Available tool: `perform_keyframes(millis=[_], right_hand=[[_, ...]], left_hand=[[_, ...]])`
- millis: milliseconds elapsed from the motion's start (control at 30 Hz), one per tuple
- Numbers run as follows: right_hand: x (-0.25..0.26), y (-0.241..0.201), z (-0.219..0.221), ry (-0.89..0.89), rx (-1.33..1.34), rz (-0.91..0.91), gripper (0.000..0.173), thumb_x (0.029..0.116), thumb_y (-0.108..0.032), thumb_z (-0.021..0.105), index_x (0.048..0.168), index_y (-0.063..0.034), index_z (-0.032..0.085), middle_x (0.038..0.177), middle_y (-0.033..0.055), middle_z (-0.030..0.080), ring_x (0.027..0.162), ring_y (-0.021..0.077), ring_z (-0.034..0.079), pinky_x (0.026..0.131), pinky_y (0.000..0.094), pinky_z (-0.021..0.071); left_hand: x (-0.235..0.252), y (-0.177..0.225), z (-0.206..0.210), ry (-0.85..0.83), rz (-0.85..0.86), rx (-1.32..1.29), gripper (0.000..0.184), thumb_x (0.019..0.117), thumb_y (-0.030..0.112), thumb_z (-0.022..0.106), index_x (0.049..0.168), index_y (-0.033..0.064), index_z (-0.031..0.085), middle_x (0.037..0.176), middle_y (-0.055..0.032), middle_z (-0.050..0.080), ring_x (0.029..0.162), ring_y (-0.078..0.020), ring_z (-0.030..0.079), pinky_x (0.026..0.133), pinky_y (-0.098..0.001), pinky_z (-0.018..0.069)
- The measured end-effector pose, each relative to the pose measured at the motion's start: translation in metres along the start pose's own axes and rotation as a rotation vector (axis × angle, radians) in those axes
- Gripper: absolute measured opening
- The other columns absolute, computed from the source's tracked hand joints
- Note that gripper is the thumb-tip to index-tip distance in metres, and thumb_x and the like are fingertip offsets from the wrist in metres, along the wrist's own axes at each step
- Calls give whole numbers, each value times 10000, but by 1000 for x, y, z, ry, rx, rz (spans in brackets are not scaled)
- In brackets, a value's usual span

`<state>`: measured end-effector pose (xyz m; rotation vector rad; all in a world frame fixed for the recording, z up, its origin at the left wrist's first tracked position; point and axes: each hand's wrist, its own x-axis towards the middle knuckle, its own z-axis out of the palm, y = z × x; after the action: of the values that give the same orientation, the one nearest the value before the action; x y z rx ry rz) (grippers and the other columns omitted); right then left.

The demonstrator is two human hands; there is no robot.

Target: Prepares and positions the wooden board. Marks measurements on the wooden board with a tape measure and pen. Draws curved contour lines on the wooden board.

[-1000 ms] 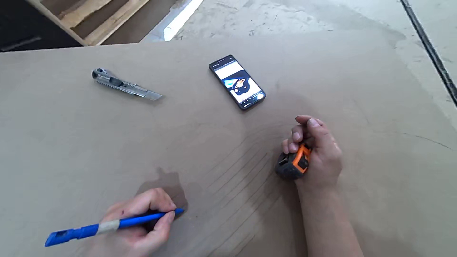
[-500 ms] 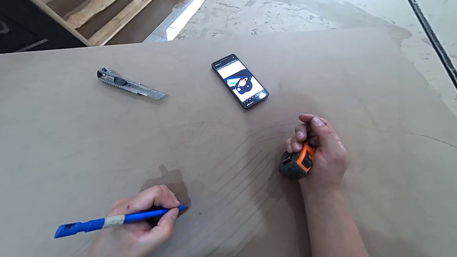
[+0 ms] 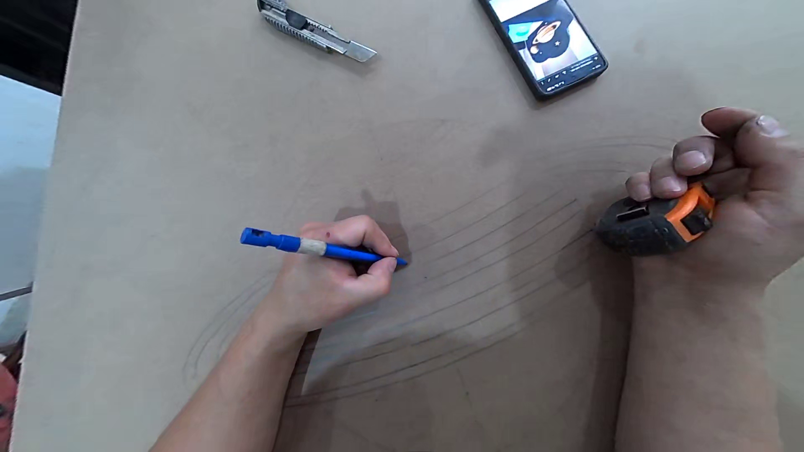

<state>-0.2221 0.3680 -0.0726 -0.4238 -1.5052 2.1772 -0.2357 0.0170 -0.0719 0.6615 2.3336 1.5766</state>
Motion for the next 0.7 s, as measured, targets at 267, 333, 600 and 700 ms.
perform_keyframes(millis=[267, 333, 600, 700], right_hand=[[1, 2, -1, -11, 3, -2, 421, 1136, -260, 225, 1109, -139, 628, 690, -61, 605, 530, 74, 578, 528, 235, 551], [1, 2, -2, -16, -2, 0, 419, 1136, -260, 226, 1109, -143, 628, 693, -64, 609, 534, 73, 581, 530, 235, 553], [1, 2, -3, -23, 14, 6, 422, 1139, -263, 221, 1115, -142, 624, 706, -62, 612, 540, 72, 585, 533, 232, 557], [1, 2, -3, -8, 12, 5, 417, 1138, -264, 232, 1119, -139, 629, 708, -61, 610, 534, 74, 579, 528, 233, 554]], left_hand=[[0, 0, 0, 8, 7, -7, 36, 828, 116, 705, 853, 140, 713, 788, 45, 708, 606, -39, 628, 490, -181, 513], [0, 0, 0, 0, 2, -11, 34, 831, 117, 706, 855, 141, 712, 786, 42, 708, 603, -41, 627, 487, -183, 510], [-1, -2, -4, 43, -40, -118, 42, 846, 115, 711, 887, 123, 710, 805, 0, 704, 598, -74, 620, 489, -201, 505], [-2, -2, 1, 163, -63, -104, 49, 852, 115, 708, 899, 126, 699, 823, -6, 710, 602, -87, 631, 493, -214, 522]])
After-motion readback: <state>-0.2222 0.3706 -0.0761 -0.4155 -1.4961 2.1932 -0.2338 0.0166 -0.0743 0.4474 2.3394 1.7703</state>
